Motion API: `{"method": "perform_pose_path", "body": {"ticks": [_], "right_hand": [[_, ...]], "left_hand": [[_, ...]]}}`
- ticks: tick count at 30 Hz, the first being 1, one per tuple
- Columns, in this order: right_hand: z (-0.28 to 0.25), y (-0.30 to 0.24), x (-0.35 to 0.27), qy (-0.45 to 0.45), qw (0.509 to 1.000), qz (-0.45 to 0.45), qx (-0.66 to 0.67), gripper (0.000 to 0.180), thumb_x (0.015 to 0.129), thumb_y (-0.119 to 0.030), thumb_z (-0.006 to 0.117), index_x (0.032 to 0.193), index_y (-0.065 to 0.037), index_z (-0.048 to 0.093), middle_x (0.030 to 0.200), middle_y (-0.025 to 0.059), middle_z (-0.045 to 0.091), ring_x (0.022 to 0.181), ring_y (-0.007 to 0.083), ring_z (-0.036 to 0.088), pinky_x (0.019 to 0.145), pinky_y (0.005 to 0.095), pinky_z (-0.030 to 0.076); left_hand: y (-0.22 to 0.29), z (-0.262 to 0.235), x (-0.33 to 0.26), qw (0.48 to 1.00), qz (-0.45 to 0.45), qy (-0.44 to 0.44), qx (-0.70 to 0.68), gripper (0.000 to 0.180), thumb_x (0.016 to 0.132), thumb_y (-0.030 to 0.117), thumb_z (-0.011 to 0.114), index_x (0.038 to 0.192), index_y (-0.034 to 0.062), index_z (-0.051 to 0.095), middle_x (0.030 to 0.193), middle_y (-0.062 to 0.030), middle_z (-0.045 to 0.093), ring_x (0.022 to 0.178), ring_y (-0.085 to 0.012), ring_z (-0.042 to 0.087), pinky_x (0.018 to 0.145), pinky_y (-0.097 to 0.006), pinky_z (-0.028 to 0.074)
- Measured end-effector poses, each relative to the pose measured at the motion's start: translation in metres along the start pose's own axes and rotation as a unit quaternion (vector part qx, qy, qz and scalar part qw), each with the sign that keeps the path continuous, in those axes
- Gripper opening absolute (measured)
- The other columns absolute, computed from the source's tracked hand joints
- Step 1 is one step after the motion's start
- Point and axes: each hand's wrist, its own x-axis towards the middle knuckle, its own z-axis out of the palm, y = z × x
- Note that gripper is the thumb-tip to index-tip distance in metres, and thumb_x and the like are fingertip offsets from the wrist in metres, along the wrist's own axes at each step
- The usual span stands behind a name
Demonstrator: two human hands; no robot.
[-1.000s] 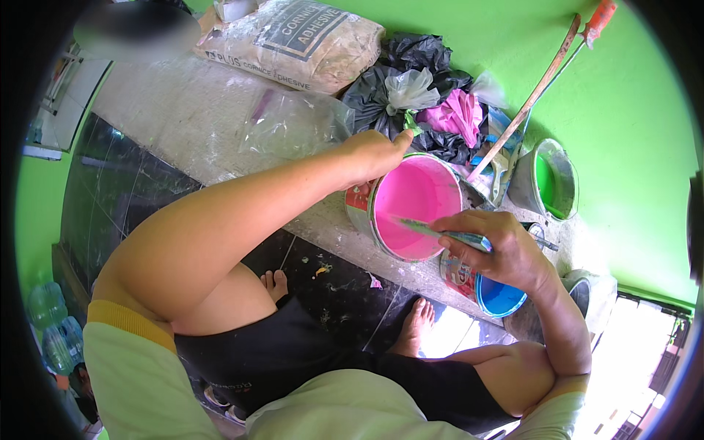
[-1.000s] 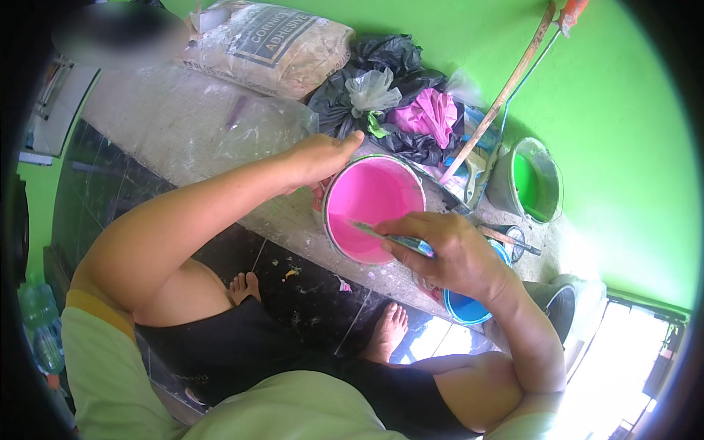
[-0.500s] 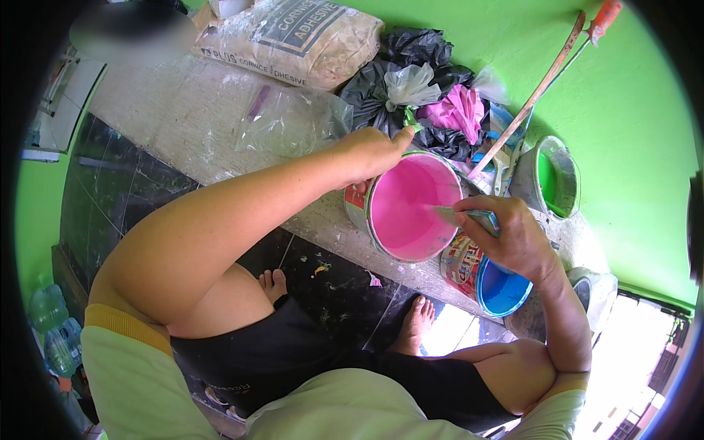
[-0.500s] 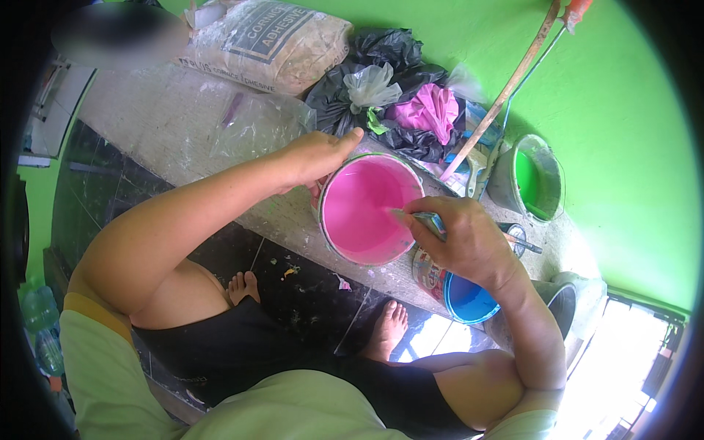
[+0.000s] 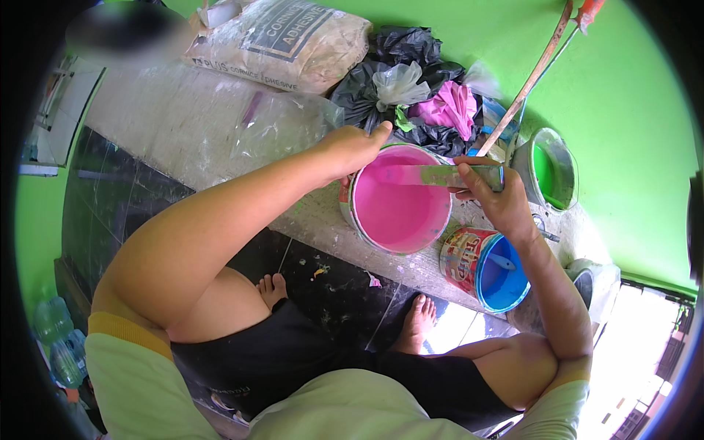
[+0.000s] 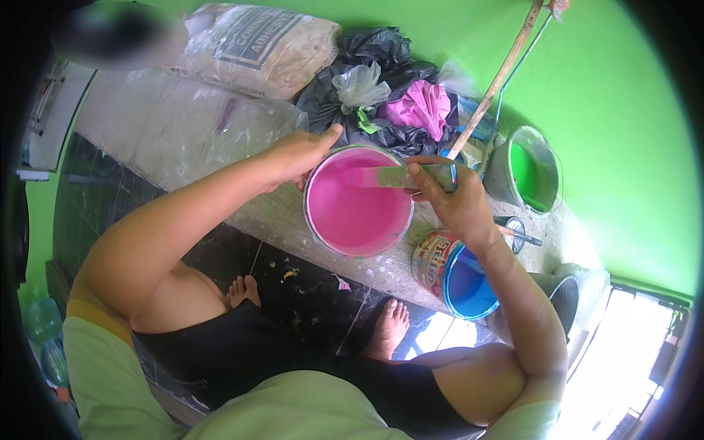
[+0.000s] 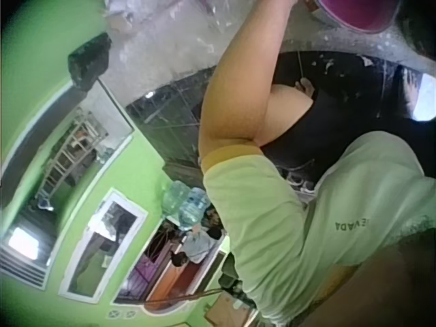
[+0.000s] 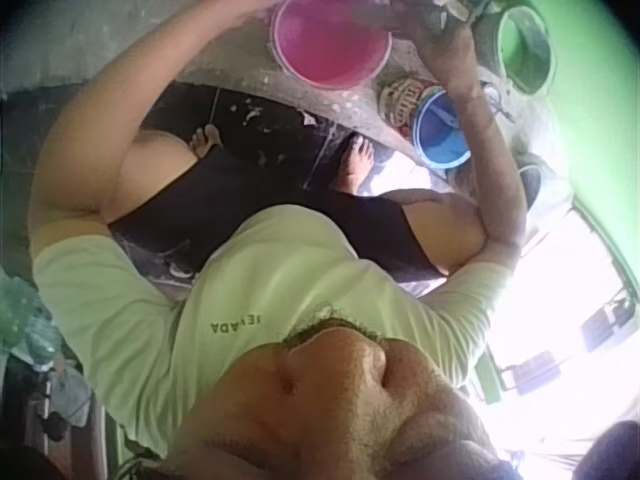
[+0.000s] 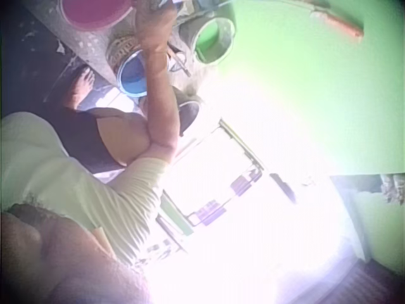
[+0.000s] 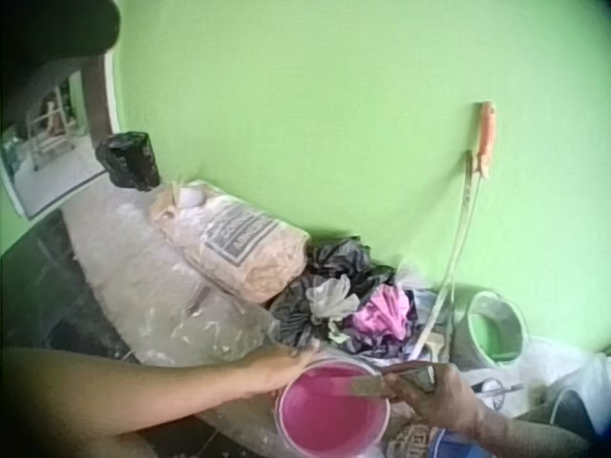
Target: The person sits on the floor and stirs pink paint in a bucket using a flat stick. They repeatedly dip the stick into a blue bucket of water to rinse it, then continue stirring the pink paint. Finally, they stand up and carry the bucket into another room.
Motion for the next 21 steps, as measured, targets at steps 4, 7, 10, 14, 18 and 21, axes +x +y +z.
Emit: {"method": "perform_pose_path", "body": {"ticks": [4, 7, 10, 14, 18, 21], "right_hand": [[-0.008, 0.016, 0.01, -0.011, 0.991, 0.089, 0.095, 0.059, 0.105, -0.033, 0.072, 0.142, 0.009, 0.056, 0.119, 0.0196, 0.072, 0.098, 0.0264, 0.078, 0.085, 0.0334, 0.067], [-0.008, 0.025, 0.01, 0.001, 0.981, 0.105, 0.161, 0.076, 0.102, -0.037, 0.076, 0.152, 0.009, 0.042, 0.13, 0.0207, 0.066, 0.105, 0.0274, 0.077, 0.091, 0.0342, 0.065], [-0.012, 0.026, 0.007, 0.004, 0.977, 0.107, 0.184, 0.088, 0.101, -0.038, 0.078, 0.158, 0.009, 0.031, 0.137, 0.0215, 0.061, 0.113, 0.0293, 0.074, 0.098, 0.0362, 0.062], [-0.033, 0.02, -0.009, -0.007, 0.978, 0.104, 0.178, 0.093, 0.101, -0.042, 0.076, 0.161, 0.01, 0.026, 0.138, 0.0217, 0.06, 0.119, 0.0317, 0.071, 0.103, 0.0396, 0.059], [-0.082, 0.032, -0.029, -0.007, 0.986, 0.117, 0.115, 0.091, 0.106, -0.054, 0.064, 0.164, 0.005, 0.027, 0.142, 0.023, 0.059, 0.12, 0.0309, 0.07, 0.103, 0.0403, 0.058], [-0.13, 0.078, -0.048, 0.024, 0.989, 0.138, -0.052, 0.07, 0.108, -0.049, 0.063, 0.153, 0.003, 0.049, 0.132, 0.0205, 0.068, 0.12, 0.0266, 0.069, 0.102, 0.0388, 0.058]], "left_hand": [[-0.008, -0.001, 0.002, 0.999, 0.013, 0.051, 0.007, 0.079, 0.109, 0.069, 0.036, 0.09, 0.0002, 0.072, 0.083, -0.0124, 0.071, 0.07, -0.0247, 0.068, 0.062, -0.04, 0.056], [-0.015, -0.001, 0.006, 0.997, 0.008, 0.08, -0.004, 0.081, 0.108, 0.069, 0.036, 0.082, 0.0008, 0.071, 0.079, -0.0129, 0.071, 0.065, -0.0253, 0.068, 0.059, -0.039, 0.055], [-0.014, -0.002, 0.007, 0.997, -0.001, 0.083, 0.006, 0.081, 0.108, 0.07, 0.036, 0.085, 0.0016, 0.072, 0.08, -0.0123, 0.072, 0.064, -0.0239, 0.066, 0.06, -0.038, 0.055], [-0.013, -0.006, 0.008, 0.999, 0.011, 0.037, 0.015, 0.081, 0.106, 0.073, 0.038, 0.09, 0.0013, 0.072, 0.086, -0.0131, 0.073, 0.071, -0.0245, 0.068, 0.064, -0.037, 0.056], [-0.005, -0.006, -0.01, 0.997, 0.023, 0.063, 0.036, 0.077, 0.107, 0.071, 0.04, 0.097, 0.0018, 0.073, 0.096, -0.014, 0.074, 0.084, -0.0262, 0.07, 0.07, -0.038, 0.057], [0.001, -0.008, -0.016, 0.977, 0.077, 0.139, 0.14, 0.068, 0.108, 0.063, 0.047, 0.103, 0.0008, 0.073, 0.098, -0.0139, 0.074, 0.089, -0.0258, 0.07, 0.073, -0.039, 0.057]]}}
